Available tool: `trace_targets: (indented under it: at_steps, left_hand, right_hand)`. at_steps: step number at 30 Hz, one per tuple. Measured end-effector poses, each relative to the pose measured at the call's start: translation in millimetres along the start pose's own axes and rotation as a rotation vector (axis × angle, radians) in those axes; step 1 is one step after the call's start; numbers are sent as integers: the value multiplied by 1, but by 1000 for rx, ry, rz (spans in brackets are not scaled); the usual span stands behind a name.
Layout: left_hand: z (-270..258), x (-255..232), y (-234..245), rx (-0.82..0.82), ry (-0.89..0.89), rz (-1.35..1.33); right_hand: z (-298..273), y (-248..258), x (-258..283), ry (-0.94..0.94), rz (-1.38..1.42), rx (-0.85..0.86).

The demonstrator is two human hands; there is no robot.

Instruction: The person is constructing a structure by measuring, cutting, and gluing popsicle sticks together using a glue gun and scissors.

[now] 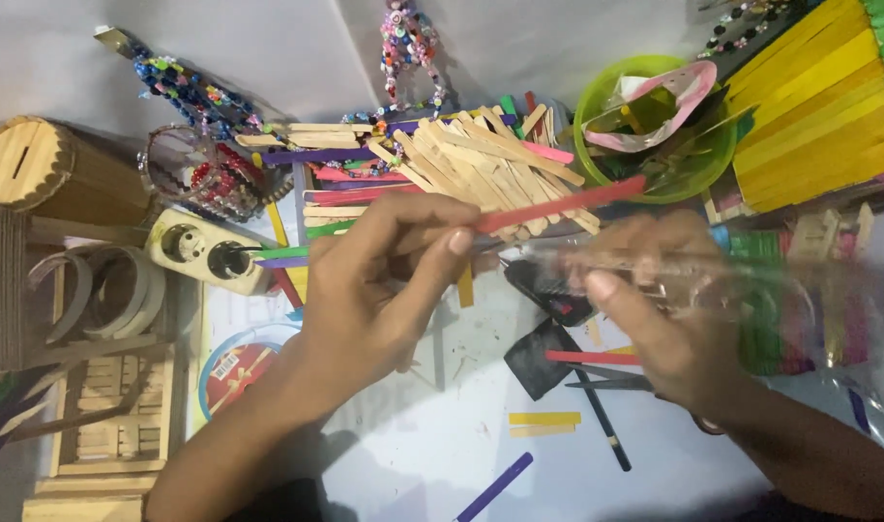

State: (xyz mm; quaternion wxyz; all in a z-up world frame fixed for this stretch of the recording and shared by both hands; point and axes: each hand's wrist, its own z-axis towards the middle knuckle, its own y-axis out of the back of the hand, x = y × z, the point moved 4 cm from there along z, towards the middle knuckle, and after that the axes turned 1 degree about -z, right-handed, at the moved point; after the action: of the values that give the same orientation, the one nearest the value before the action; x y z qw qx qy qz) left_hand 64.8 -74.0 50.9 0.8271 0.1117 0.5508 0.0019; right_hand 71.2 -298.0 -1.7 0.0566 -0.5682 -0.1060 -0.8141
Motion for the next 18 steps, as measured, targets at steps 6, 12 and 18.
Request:
trace_targets:
  at_steps: [6,12,18]
  left_hand:
    - [2,0,5,-32,-1,10]
    - [3,2,5,-27,25,6]
    - [3,5,10,-3,103,-204]
  right_hand:
    - [9,31,10,-199,-426,108]
    - [15,31,20,-397,-473,33]
    - [9,37,20,161,-883,230]
